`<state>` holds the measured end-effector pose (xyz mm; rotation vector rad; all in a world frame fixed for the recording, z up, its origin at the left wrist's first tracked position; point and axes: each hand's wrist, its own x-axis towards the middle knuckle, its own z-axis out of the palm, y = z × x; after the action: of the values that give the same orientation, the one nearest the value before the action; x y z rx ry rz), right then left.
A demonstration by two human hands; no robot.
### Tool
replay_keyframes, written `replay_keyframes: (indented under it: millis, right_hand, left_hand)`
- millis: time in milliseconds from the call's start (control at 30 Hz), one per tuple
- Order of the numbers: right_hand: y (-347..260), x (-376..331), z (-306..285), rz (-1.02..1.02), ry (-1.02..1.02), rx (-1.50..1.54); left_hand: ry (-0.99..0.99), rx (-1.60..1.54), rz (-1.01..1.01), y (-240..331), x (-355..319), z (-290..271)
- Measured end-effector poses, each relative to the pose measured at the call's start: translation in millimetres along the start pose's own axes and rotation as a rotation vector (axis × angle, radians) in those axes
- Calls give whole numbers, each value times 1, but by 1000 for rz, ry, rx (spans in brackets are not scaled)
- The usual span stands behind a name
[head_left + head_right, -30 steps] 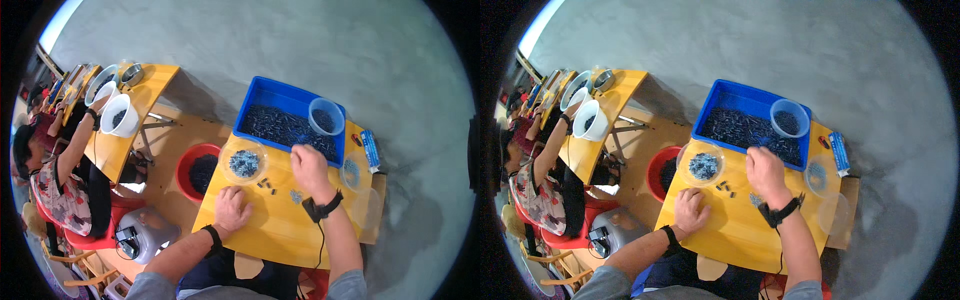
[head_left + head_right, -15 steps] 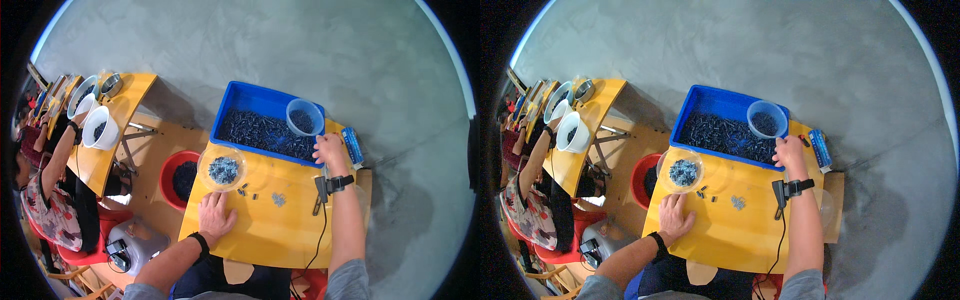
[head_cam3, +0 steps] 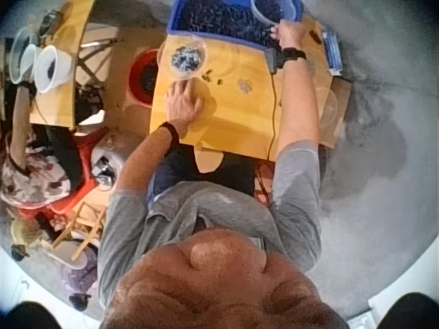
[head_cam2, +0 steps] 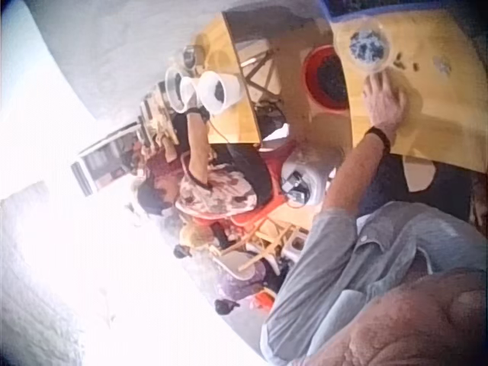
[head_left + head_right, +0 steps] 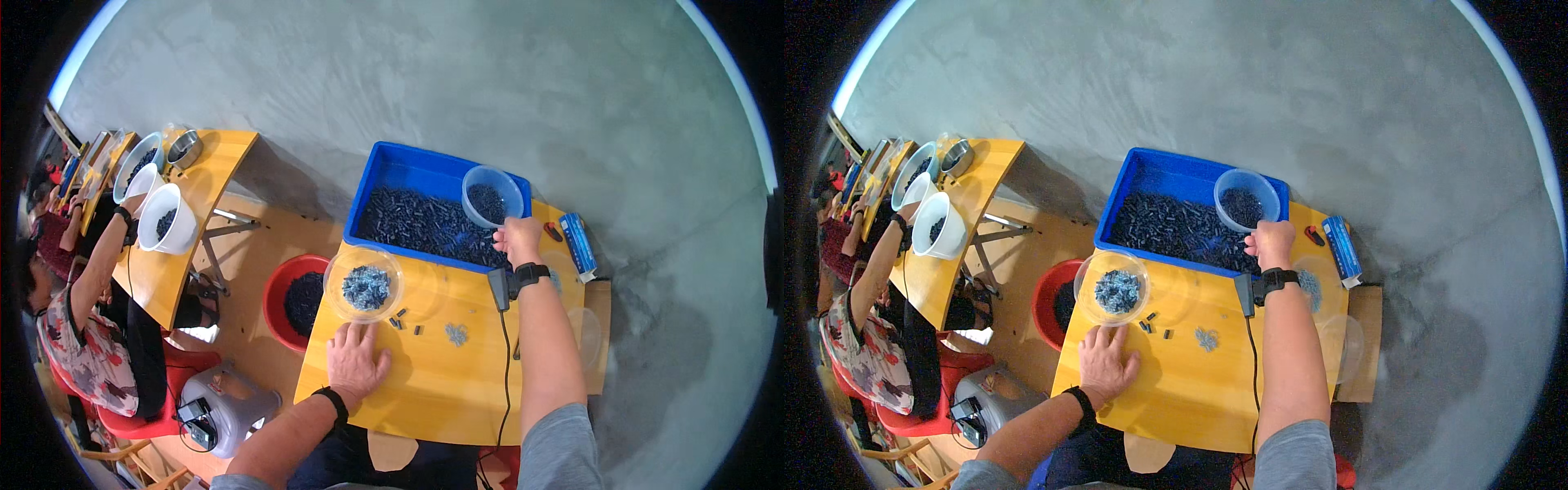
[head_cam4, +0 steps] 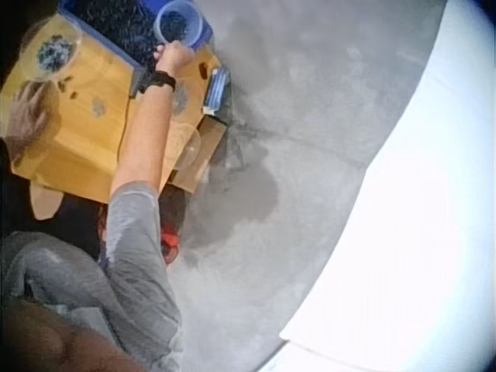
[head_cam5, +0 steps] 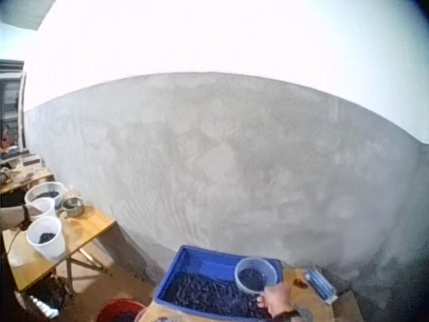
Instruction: Assembling small plastic and rubber components at a workbench.
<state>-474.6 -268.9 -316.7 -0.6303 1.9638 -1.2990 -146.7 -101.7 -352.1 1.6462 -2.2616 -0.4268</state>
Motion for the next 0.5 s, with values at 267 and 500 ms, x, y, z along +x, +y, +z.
replay_keyframes:
  millis: [267,500]
  right_hand:
    - [0,-12,-3,-181,25,-7]
    - [2,-22,-14,-270,21,36]
  left_hand:
    - [17,-1,7,1,1,-1]
    - [31,3,13,2,0,-1]
